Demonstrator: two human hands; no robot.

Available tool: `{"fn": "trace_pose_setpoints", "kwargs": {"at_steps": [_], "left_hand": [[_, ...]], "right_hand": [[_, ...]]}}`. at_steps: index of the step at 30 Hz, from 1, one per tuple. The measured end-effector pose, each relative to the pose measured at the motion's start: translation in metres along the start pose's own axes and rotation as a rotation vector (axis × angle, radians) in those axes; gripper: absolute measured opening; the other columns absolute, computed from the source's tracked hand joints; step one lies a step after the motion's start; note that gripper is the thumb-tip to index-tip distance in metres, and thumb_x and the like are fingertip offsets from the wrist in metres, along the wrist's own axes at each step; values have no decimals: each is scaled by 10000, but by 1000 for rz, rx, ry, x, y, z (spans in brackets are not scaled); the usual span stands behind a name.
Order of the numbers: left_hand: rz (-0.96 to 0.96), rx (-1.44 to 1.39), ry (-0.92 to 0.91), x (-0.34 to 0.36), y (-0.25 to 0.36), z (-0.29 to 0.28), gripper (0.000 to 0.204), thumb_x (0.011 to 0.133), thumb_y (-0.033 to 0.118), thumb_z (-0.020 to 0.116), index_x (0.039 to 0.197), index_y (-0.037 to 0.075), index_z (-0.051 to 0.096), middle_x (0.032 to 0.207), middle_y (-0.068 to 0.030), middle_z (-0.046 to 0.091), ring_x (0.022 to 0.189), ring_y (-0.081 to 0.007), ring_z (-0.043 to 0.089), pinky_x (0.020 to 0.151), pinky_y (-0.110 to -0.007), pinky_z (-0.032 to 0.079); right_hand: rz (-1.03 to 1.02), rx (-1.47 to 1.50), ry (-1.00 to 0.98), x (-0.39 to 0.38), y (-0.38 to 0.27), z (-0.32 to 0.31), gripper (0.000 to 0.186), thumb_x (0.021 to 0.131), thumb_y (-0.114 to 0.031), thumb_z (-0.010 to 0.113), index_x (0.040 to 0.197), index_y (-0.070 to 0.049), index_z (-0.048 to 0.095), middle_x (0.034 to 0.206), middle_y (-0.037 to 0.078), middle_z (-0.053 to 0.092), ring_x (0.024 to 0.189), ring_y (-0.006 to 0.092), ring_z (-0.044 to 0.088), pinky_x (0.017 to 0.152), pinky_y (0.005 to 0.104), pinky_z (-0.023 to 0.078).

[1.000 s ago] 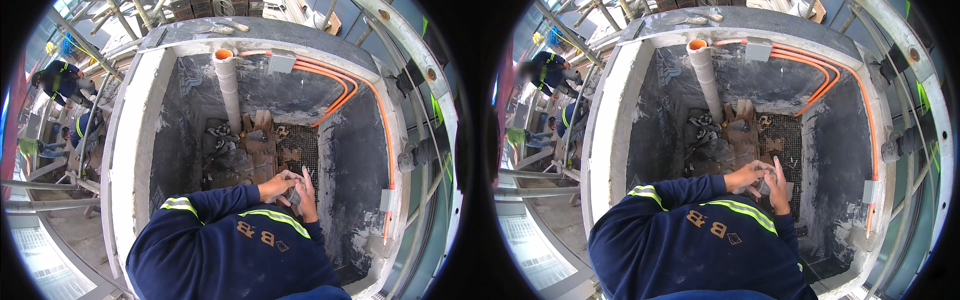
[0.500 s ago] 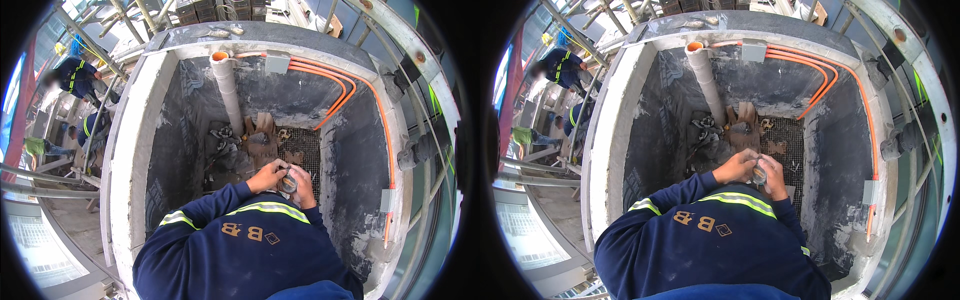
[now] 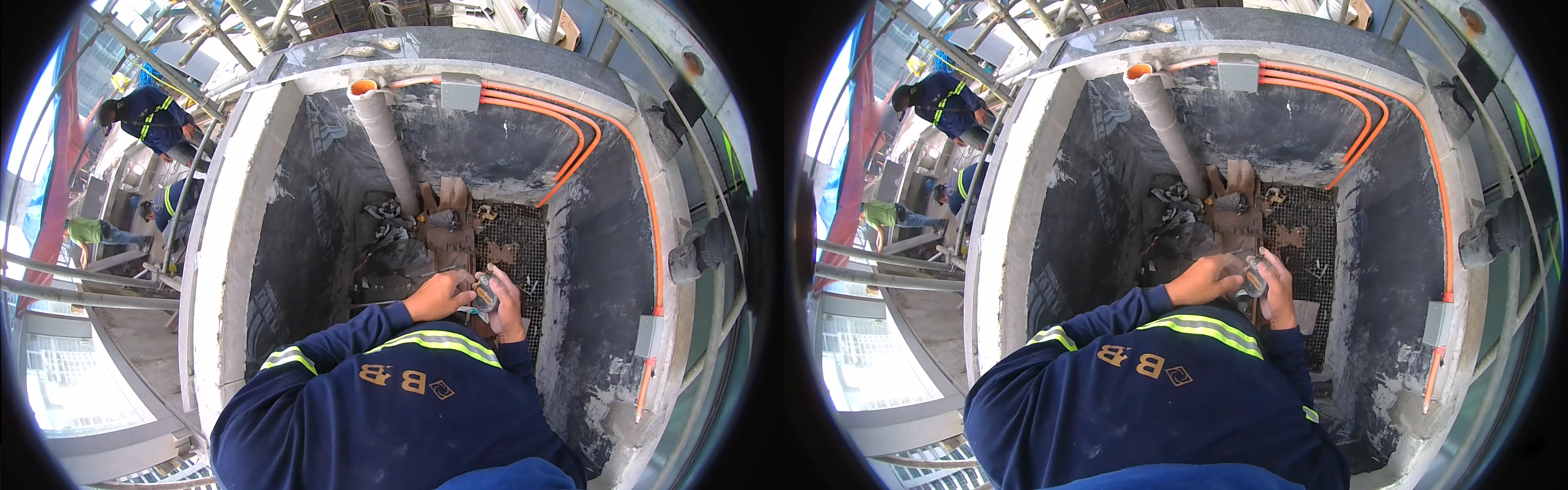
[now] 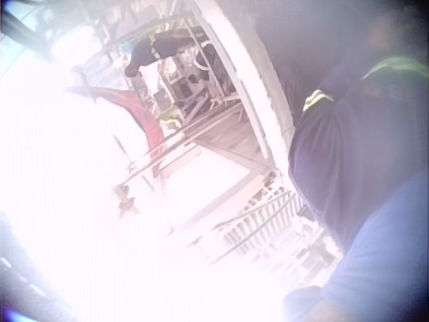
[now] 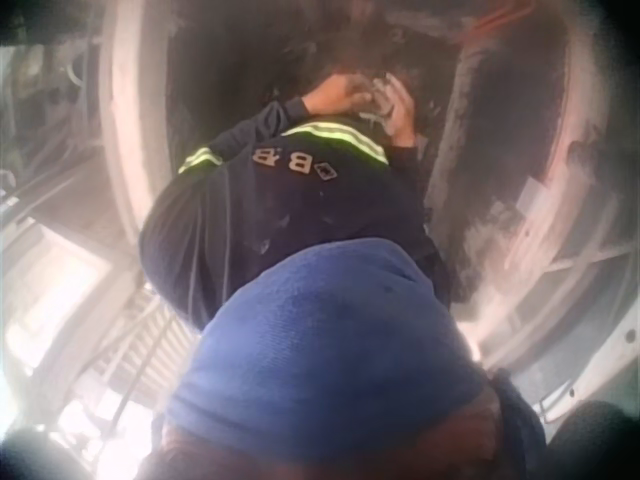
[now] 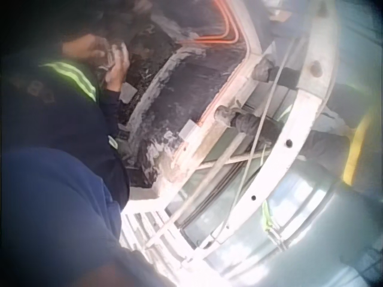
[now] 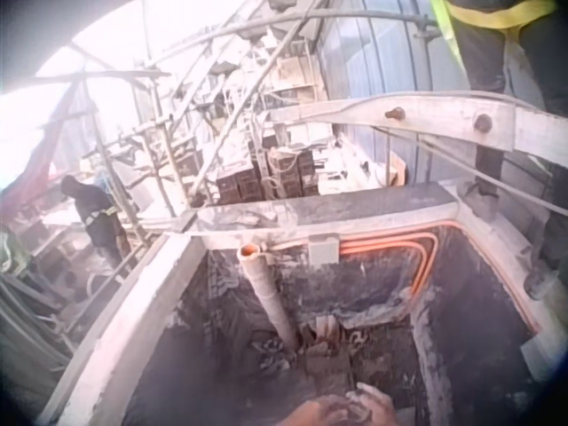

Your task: The person measures a stone slab with a tape measure and square, marks a cut line, and uses an angle grinder to cut the slab. The person handles the slab and tools while working on scaffolding.

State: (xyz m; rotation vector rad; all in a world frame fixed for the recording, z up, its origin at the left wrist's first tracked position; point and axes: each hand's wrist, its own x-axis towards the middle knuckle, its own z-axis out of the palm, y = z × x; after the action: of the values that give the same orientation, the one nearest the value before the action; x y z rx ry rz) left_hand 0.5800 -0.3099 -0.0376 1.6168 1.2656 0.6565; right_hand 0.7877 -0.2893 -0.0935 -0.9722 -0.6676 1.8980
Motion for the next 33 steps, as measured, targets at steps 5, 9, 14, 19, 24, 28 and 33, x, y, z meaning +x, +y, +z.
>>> {"fn": "trace_pose_setpoints", "kwargs": {"at_steps": [5,9,14,19,24,28,33], "left_hand": [[108,199,85,1,-29,18,246,883,195,742,928,-43,699,888,-258,685,824,-420,686,744,-454,539],[109,152,103,-3,-23,30,182,841,119,748,875,-43,672,882,-203,646,850,-379,650,774,-422,524],[-88,26,63,-18,2,27,133,842,86,756,880,-14,676,925,-161,655,902,-342,639,792,-416,518],[161,19,124,-21,-17,38,116,890,42,690,1000,5,700,980,-188,643,913,-396,649,798,-435,517],[-52,-13,257,-16,-19,18,173,905,100,686,1036,-13,691,1002,-220,674,957,-421,653,847,-453,518],[-46,9,265,-15,-24,5,218,913,148,700,1057,-14,681,999,-235,675,954,-427,652,839,-458,524],[-128,10,209,-23,-31,-15,238,937,168,701,1079,-23,691,1040,-214,688,949,-377,682,854,-416,535]], "right_hand": [[-64,-287,-68,-13,4,-16,590,935,-144,671,1456,66,491,1243,169,668,1065,199,665,942,319,532],[-28,-252,9,-25,9,-28,518,962,-129,646,1427,61,523,1174,139,690,1036,178,677,917,295,527],[83,-28,177,-36,20,-57,506,1030,-169,566,1466,59,451,1197,160,663,1070,253,692,886,363,573],[146,-92,188,-38,14,-74,495,1038,-178,559,1453,69,453,1174,162,668,1072,244,689,881,360,574],[83,-123,234,-22,-3,-67,480,1036,-178,566,1441,63,472,1151,146,679,1040,233,694,872,347,572],[49,-76,266,-9,4,-65,428,1036,-164,565,1410,38,518,1149,134,693,1001,230,706,843,346,580],[123,-97,216,12,17,-41,423,1017,-137,594,1380,70,527,1091,124,692,959,211,701,854,319,564]]}}
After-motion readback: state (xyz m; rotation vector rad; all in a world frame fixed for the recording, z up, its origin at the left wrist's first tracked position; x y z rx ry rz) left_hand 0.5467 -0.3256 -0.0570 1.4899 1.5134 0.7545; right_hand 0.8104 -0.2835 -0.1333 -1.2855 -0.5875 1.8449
